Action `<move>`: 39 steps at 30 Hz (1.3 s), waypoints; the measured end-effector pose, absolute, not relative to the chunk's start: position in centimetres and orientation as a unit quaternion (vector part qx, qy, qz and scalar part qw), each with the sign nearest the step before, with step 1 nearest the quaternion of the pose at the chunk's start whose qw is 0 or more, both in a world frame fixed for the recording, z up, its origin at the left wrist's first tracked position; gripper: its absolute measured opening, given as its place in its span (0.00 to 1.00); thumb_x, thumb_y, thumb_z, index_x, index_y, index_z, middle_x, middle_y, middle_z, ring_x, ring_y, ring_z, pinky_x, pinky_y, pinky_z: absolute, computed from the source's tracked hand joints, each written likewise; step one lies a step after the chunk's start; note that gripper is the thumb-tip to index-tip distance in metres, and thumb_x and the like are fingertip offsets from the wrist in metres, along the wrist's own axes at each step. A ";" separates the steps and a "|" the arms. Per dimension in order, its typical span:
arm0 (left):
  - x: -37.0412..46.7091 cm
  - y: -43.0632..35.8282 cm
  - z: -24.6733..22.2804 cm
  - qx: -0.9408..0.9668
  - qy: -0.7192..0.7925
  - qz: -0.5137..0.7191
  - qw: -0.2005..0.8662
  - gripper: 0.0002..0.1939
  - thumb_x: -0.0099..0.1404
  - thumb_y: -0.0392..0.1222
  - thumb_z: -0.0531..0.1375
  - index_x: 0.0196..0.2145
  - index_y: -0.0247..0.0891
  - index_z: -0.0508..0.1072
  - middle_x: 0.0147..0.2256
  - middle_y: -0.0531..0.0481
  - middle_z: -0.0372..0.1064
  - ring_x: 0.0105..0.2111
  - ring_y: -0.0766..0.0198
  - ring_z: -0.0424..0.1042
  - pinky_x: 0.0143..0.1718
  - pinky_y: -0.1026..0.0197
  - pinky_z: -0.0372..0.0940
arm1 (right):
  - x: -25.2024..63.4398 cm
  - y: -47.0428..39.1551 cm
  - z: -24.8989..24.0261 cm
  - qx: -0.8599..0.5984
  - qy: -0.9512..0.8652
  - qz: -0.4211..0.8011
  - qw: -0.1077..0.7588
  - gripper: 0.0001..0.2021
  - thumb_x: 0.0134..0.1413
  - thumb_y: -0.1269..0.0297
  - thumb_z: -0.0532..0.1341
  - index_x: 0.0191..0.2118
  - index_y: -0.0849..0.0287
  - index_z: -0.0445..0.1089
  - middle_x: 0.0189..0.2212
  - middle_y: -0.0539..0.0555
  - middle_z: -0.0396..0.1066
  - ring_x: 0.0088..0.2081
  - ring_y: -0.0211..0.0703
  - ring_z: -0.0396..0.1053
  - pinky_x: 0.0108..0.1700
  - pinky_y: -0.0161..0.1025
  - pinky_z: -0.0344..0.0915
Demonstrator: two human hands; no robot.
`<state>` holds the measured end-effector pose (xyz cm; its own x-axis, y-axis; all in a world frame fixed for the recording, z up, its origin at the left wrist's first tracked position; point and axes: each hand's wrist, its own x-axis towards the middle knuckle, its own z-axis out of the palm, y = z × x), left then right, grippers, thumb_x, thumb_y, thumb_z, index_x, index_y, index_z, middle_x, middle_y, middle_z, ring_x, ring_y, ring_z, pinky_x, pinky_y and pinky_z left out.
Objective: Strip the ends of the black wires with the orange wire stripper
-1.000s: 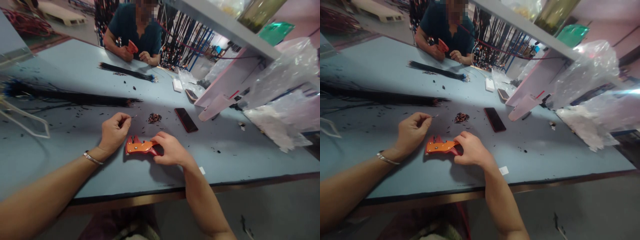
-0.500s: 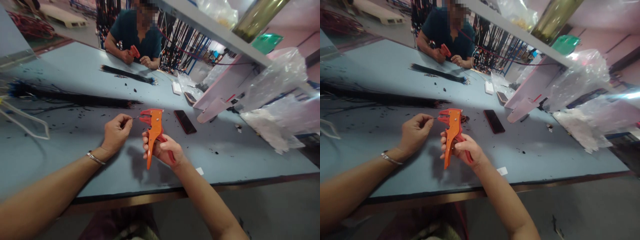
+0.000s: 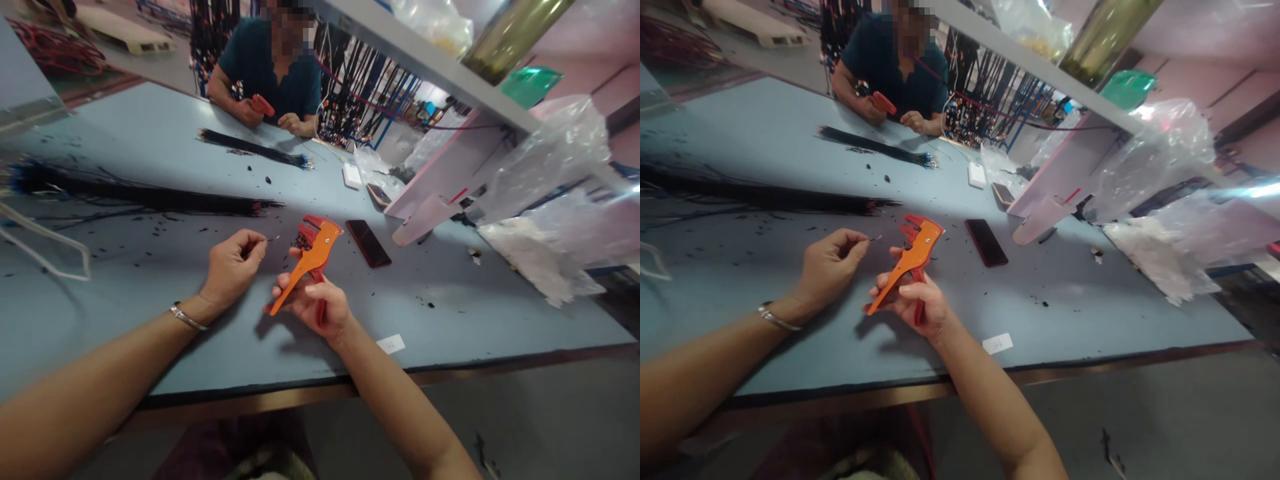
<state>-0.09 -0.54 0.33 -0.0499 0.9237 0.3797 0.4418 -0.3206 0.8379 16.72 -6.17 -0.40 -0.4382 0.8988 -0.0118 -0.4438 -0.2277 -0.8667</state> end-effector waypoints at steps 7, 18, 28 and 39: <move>0.2 -1.4 0.7 0.668 0.478 0.483 0.304 0.11 0.60 0.48 0.58 0.30 0.38 0.73 0.24 0.53 0.69 0.24 0.66 0.64 0.26 0.65 0.60 | 16.6 -6.0 -0.4 -0.271 -0.396 0.754 0.448 0.30 0.37 0.65 0.61 0.52 0.50 0.59 0.36 0.50 0.66 0.39 0.48 0.70 0.46 0.56 0.70; 0.1 -1.3 0.6 0.664 0.495 0.488 0.275 0.10 0.59 0.47 0.57 0.29 0.38 0.72 0.22 0.54 0.68 0.23 0.66 0.63 0.25 0.65 0.59 | 16.5 -5.7 -0.9 -0.273 -0.388 0.769 0.429 0.32 0.38 0.67 0.65 0.53 0.54 0.59 0.33 0.50 0.69 0.32 0.45 0.70 0.42 0.50 0.71; 0.3 -1.4 0.8 0.652 0.496 0.475 0.323 0.09 0.57 0.47 0.59 0.26 0.39 0.72 0.21 0.54 0.65 0.22 0.67 0.60 0.24 0.65 0.57 | 18.1 -6.2 1.0 -0.489 -0.669 0.385 0.406 0.20 0.47 0.65 0.57 0.49 0.57 0.65 0.34 0.52 0.70 0.33 0.44 0.68 0.41 0.45 0.68; 0.7 -1.4 0.1 0.506 0.395 0.529 0.555 0.04 0.54 0.39 0.65 0.29 0.38 0.73 0.27 0.55 0.71 0.27 0.66 0.67 0.32 0.62 0.65 | 17.3 -6.8 -0.5 -0.548 -0.782 -0.001 0.297 0.25 0.48 0.66 0.56 0.55 0.63 0.65 0.47 0.65 0.69 0.47 0.57 0.66 0.50 0.51 0.63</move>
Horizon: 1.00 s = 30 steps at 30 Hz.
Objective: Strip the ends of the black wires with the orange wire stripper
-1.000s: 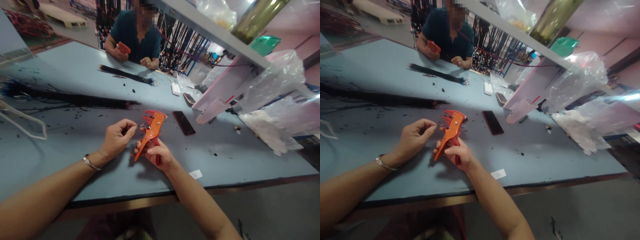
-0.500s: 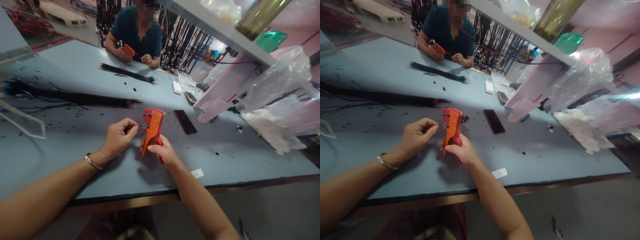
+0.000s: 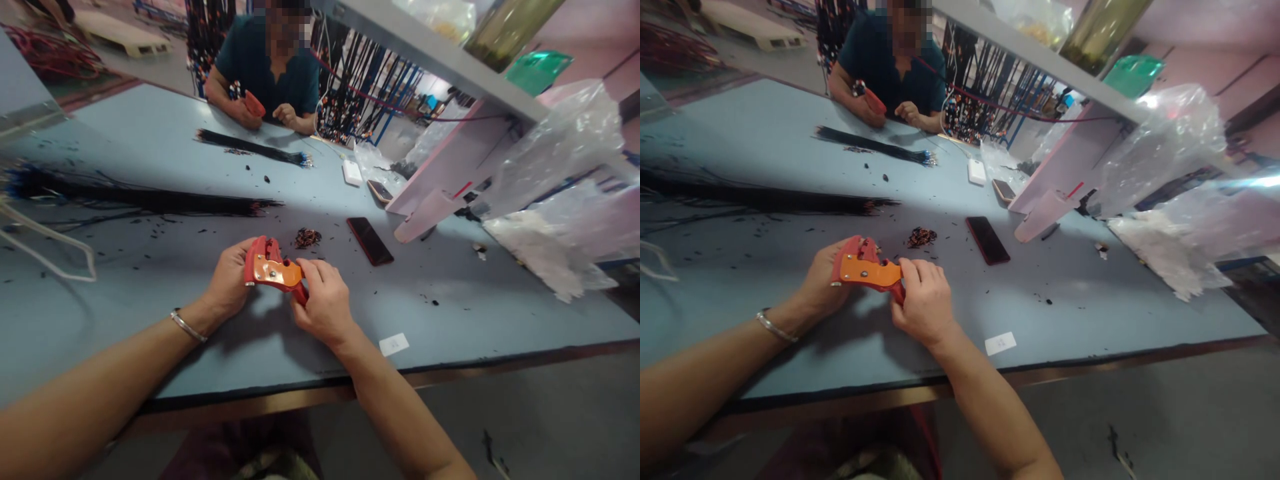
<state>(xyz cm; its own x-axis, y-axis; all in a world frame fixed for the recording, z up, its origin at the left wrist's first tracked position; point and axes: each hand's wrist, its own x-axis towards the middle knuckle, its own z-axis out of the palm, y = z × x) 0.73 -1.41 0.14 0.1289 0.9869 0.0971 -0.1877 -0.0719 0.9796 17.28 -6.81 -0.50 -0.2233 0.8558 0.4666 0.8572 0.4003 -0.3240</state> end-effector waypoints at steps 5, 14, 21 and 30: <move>0.7 -1.4 -0.1 0.540 0.387 0.519 0.538 0.06 0.55 0.42 0.65 0.29 0.38 0.73 0.28 0.54 0.72 0.28 0.65 0.68 0.33 0.62 0.67 | 17.4 -6.6 -0.5 -0.548 -0.779 -0.014 0.305 0.25 0.48 0.67 0.56 0.55 0.64 0.65 0.47 0.65 0.70 0.47 0.56 0.66 0.50 0.50 0.62; 0.6 -1.4 -0.2 0.584 0.397 0.487 0.513 0.10 0.54 0.46 0.67 0.29 0.35 0.76 0.30 0.49 0.76 0.32 0.62 0.72 0.36 0.63 0.68 | 17.4 -6.4 -0.8 -0.541 -0.772 -0.047 0.329 0.24 0.47 0.68 0.56 0.53 0.64 0.66 0.45 0.63 0.70 0.44 0.54 0.66 0.48 0.49 0.63; 0.5 -1.2 -0.2 0.575 0.374 0.482 0.545 0.12 0.52 0.46 0.69 0.31 0.35 0.79 0.33 0.47 0.79 0.35 0.57 0.75 0.40 0.59 0.69 | 17.6 -6.2 -0.8 -0.544 -0.766 -0.035 0.340 0.24 0.45 0.68 0.56 0.51 0.65 0.66 0.43 0.63 0.71 0.43 0.53 0.67 0.47 0.47 0.64; 0.5 -1.2 -0.2 0.583 0.389 0.462 0.543 0.16 0.49 0.51 0.70 0.31 0.35 0.81 0.35 0.44 0.80 0.37 0.53 0.76 0.43 0.55 0.70 | 17.4 -6.1 -0.8 -0.559 -0.766 -0.053 0.312 0.19 0.45 0.68 0.55 0.46 0.65 0.67 0.39 0.62 0.71 0.38 0.53 0.66 0.42 0.46 0.64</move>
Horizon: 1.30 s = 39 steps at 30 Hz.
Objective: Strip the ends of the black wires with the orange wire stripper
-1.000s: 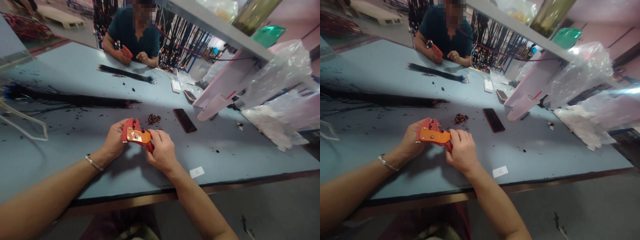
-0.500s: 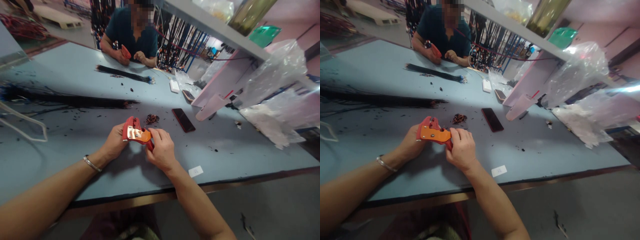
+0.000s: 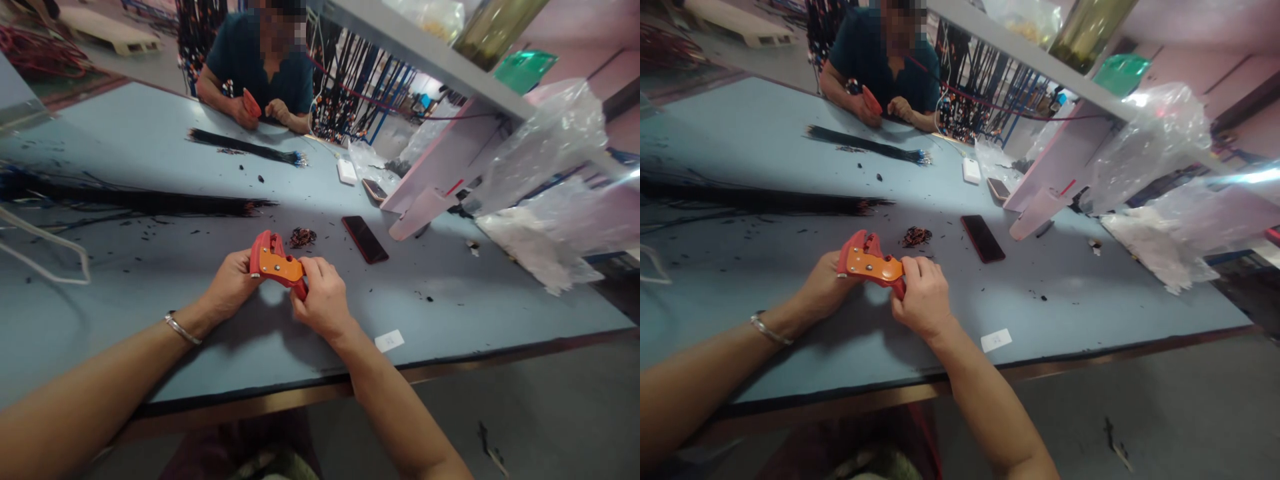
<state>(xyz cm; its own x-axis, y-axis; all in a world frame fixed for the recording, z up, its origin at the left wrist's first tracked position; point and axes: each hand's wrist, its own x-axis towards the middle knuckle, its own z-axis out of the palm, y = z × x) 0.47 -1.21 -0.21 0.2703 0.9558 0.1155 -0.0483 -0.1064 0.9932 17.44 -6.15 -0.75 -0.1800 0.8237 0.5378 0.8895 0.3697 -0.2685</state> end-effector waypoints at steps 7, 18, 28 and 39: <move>0.5 -1.3 0.2 0.586 0.379 0.453 0.555 0.16 0.50 0.52 0.70 0.31 0.37 0.82 0.35 0.45 0.80 0.37 0.53 0.77 0.44 0.55 0.71 | 17.5 -6.0 -0.8 -0.584 -0.765 -0.052 0.267 0.15 0.47 0.67 0.56 0.43 0.61 0.67 0.37 0.61 0.71 0.36 0.51 0.66 0.40 0.43 0.62; 0.7 -1.3 0.5 0.561 0.418 0.436 0.566 0.12 0.50 0.48 0.68 0.30 0.39 0.82 0.35 0.46 0.80 0.37 0.53 0.76 0.42 0.58 0.69 | 17.4 -5.5 -0.8 -0.628 -0.755 -0.037 0.188 0.11 0.49 0.65 0.56 0.39 0.60 0.68 0.33 0.57 0.73 0.31 0.47 0.69 0.33 0.39 0.58; 0.6 -1.1 -0.1 0.550 0.427 0.426 0.577 0.18 0.49 0.52 0.69 0.33 0.36 0.81 0.36 0.44 0.80 0.35 0.55 0.74 0.39 0.59 0.67 | 17.0 -5.3 -0.5 -0.649 -0.745 -0.025 0.150 0.10 0.51 0.62 0.57 0.39 0.59 0.67 0.33 0.55 0.75 0.32 0.46 0.72 0.30 0.38 0.55; 0.9 -0.9 -0.2 0.560 0.424 0.445 0.555 0.21 0.48 0.58 0.69 0.30 0.37 0.80 0.31 0.46 0.79 0.31 0.57 0.73 0.33 0.60 0.66 | 16.9 -5.0 -0.5 -0.660 -0.739 -0.013 0.133 0.08 0.52 0.63 0.58 0.38 0.59 0.69 0.31 0.56 0.76 0.30 0.46 0.73 0.29 0.37 0.56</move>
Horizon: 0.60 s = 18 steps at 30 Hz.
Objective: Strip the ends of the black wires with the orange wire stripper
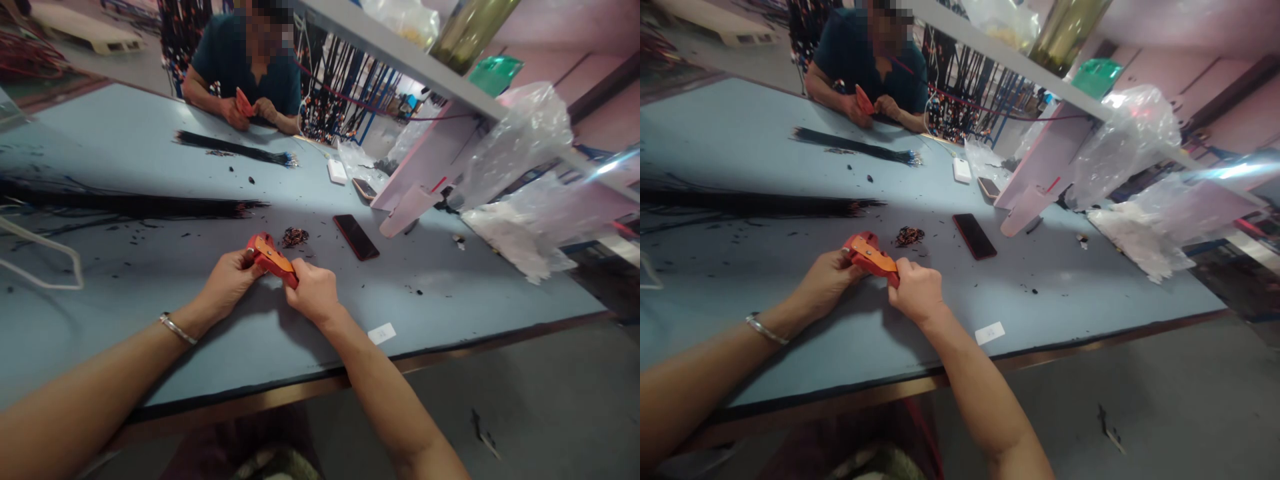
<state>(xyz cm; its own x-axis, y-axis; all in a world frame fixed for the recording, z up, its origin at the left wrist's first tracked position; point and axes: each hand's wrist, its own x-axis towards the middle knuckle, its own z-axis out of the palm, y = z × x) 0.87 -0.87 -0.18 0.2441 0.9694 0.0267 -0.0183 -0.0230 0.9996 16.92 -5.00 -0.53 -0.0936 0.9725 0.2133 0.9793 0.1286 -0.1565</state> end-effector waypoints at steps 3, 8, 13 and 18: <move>0.9 -1.0 0.1 0.575 0.422 0.432 0.552 0.20 0.51 0.58 0.67 0.31 0.37 0.79 0.31 0.48 0.78 0.31 0.59 0.72 0.33 0.61 0.65 | 16.8 -4.9 -0.5 -0.666 -0.734 -0.004 0.135 0.08 0.52 0.62 0.59 0.37 0.59 0.69 0.30 0.56 0.76 0.29 0.46 0.72 0.29 0.37 0.55; 0.7 -1.0 0.8 0.623 0.480 0.420 0.453 0.12 0.55 0.51 0.63 0.28 0.38 0.76 0.23 0.52 0.71 0.23 0.65 0.65 0.25 0.64 0.58 | 17.7 -4.6 0.1 -0.686 -0.674 0.082 0.261 0.08 0.53 0.59 0.59 0.33 0.58 0.69 0.24 0.52 0.72 0.27 0.44 0.69 0.31 0.37 0.58; 0.1 -0.4 0.7 0.653 0.522 0.435 0.335 0.10 0.56 0.48 0.60 0.28 0.40 0.75 0.24 0.52 0.72 0.25 0.63 0.66 0.28 0.63 0.61 | 19.2 -4.8 0.7 -0.530 -0.510 0.461 0.496 0.13 0.46 0.59 0.62 0.38 0.58 0.68 0.29 0.51 0.71 0.30 0.43 0.71 0.35 0.40 0.67; -0.2 0.0 0.2 0.668 0.534 0.431 0.290 0.10 0.58 0.48 0.58 0.30 0.40 0.75 0.27 0.50 0.74 0.28 0.61 0.69 0.32 0.62 0.62 | 19.3 -5.0 0.2 -0.346 -0.318 0.727 0.501 0.15 0.44 0.63 0.59 0.41 0.60 0.68 0.32 0.53 0.73 0.31 0.44 0.73 0.41 0.46 0.71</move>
